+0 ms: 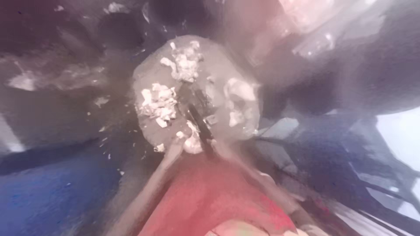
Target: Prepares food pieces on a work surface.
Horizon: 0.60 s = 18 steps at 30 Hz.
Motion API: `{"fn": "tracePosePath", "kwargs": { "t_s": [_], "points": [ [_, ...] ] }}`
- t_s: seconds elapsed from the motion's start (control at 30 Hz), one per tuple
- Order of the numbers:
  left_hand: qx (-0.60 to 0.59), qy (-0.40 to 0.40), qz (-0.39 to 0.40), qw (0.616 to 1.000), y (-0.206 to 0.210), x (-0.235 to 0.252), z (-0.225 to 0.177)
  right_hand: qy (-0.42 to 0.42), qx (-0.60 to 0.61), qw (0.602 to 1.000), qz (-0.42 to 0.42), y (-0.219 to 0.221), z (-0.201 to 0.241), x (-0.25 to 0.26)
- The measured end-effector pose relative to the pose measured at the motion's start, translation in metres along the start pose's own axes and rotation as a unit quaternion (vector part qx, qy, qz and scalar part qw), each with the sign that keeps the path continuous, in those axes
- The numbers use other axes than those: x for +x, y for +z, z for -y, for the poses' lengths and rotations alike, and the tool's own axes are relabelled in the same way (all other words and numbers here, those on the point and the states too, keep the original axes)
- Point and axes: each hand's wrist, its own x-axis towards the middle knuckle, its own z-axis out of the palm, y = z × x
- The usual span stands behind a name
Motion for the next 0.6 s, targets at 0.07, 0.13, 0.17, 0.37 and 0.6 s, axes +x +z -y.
{"fn": "tracePosePath", "kwargs": {
  "t_s": [0.07, 0.13, 0.17, 0.37, 0.6],
  "points": [
    [-0.056, 0.028, -0.044, 0.997, -0.011, 0.001, -0.025, 0.024, 0.05, 0.998, -0.025, -0.017, -0.009, -0.005],
    [-0.059, 0.057, -0.073, 0.994, -0.014, -0.005, -0.06, 0.035, 0.038, 0.993, -0.106, -0.034, -0.008, -0.019],
    [-0.041, 0.065, -0.064, 0.995, -0.016, -0.004, -0.076, 0.036, 0.012, 0.991, -0.13, -0.045, 0.0, -0.022],
    [0.044, 0.107, -0.029, 0.993, 0.037, 0.054, -0.053, -0.172, 0.128, 0.95, -0.227, -0.077, 0.099, -0.068],
    [0.054, 0.068, -0.063, 0.994, 0.026, 0.043, -0.028, -0.088, -0.104, 0.991, -0.013, -0.034, 0.02, -0.017]
  ]
}}
